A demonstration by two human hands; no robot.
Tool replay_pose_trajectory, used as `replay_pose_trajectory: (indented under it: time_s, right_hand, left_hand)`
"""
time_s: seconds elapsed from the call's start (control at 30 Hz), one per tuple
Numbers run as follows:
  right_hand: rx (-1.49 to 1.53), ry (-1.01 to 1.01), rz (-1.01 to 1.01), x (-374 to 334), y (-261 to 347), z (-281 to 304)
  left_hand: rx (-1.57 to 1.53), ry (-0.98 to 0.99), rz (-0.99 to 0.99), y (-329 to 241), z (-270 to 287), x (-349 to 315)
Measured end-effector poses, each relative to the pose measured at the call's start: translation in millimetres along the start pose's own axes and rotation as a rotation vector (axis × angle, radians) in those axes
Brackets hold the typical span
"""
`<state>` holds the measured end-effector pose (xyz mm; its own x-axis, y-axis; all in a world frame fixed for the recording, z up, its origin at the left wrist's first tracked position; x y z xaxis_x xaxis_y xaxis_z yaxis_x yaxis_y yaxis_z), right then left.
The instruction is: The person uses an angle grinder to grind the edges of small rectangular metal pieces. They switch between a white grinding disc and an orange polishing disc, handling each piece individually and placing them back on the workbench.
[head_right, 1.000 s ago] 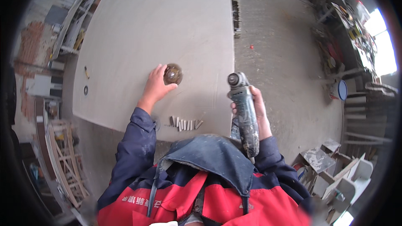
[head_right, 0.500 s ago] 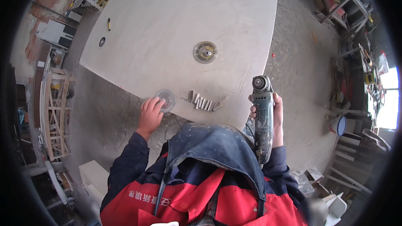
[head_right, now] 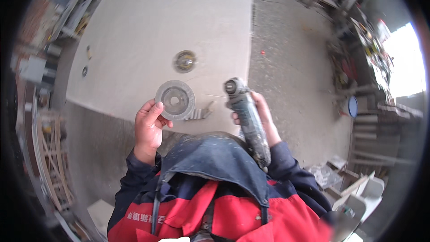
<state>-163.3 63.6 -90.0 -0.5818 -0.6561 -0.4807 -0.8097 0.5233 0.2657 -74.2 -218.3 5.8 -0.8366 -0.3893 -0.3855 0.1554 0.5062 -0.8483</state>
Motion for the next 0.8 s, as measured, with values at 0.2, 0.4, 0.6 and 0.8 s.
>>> replay_pose_trajectory:
  time_s: [0.2, 0.4, 0.6, 0.8]
  right_hand:
    - [0.247, 0.146, -0.167, 12, -23, 1]
    - [0.335, 0.237, -0.116, 13, -25, -10]
    - [0.385, 0.307, -0.144, 13, -23, -11]
    - [0.343, 0.263, -0.181, 15, -23, -13]
  left_hand:
    - [0.061, 0.353, 0.131, 35, -109, 32]
    - [0.187, 0.395, 0.180, 49, -137, 46]
    - [0.211, 0.382, 0.179, 55, -137, 57]
    - [0.205, 0.368, 0.160, 52, -136, 65]
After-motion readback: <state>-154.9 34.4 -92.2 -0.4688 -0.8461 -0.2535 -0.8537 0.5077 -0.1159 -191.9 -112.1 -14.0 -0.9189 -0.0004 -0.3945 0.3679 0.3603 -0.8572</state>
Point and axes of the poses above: each hand's wrist, its own x-axis towards the middle knuckle, its own z-axis out of the back of the hand, y = z × x, the point moved 9 cm from there along x, towards the middle knuckle, and after that the axes turned 3 degrees about -y, right-handed, at the moved point
